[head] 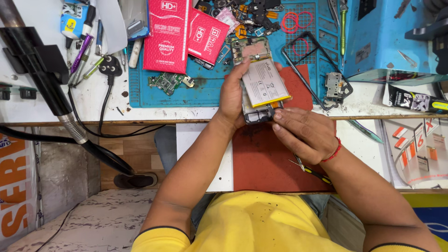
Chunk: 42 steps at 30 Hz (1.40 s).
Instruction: The person uses a screwdriver to remove screws from the internal chassis of a mobile phone, pries open the rear case using a tool and their fingers, and removes the battery by disconnecting its cable and pulling it from the frame.
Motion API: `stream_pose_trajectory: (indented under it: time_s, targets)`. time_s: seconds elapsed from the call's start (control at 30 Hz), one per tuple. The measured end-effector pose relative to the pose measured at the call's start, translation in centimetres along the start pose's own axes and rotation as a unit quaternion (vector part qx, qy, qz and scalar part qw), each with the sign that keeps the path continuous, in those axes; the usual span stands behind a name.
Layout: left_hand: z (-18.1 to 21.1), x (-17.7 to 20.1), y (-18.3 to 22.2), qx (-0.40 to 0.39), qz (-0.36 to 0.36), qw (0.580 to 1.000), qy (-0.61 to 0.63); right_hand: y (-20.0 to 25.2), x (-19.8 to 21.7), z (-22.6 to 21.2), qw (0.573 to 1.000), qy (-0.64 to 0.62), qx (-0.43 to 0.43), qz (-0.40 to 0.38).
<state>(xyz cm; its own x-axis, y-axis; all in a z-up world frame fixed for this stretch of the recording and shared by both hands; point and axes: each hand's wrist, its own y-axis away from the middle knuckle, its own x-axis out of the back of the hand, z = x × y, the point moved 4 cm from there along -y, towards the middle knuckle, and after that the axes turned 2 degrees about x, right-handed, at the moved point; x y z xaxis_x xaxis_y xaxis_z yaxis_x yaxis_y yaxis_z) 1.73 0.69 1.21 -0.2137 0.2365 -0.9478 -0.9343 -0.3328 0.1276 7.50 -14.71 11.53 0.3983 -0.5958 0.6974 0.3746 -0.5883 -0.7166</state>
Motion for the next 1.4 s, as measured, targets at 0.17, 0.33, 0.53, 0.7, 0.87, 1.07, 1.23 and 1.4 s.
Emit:
stream_pose_trajectory:
  time_s: [0.17,0.33,0.53,0.7,0.87,1.07,1.23,1.4]
  targets:
    - [-0.3,0.3,-0.1,0.019,-0.081,0.995,-0.047,0.4,-0.3,0.0,0.995,0.096,-0.026,0.001]
    - [-0.5,-0.4,0.1,0.040,-0.057,0.995,-0.078,0.3,-0.1,1.5,0.996,0.051,-0.068,-0.026]
    - [-0.2,-1.3,0.4,0.023,-0.075,0.996,-0.044,3.4,3.3,-0.4,0.960,-0.108,-0.155,0.208]
    - [-0.4,-1.1,0.1,0.024,-0.071,0.997,-0.036,10.5,10.4,-4.1,0.828,-0.154,-0.525,0.120]
    - [-0.3,-1.1,0.1,0.016,-0.084,0.994,-0.073,16.6,11.3,-3.1,0.677,-0.077,-0.727,-0.083]
    - [-0.1,-1.7,0.5,0.000,-0.096,0.991,-0.090,19.3,11.7,-2.3,0.666,-0.013,-0.715,-0.214]
    - [-0.2,-1.5,0.6,0.001,-0.090,0.993,-0.081,19.9,10.6,-2.0,0.651,0.009,-0.696,-0.301]
    - [-0.3,-1.3,0.5,0.000,-0.083,0.993,-0.085,17.9,11.0,-2.3,0.752,0.073,-0.605,-0.251]
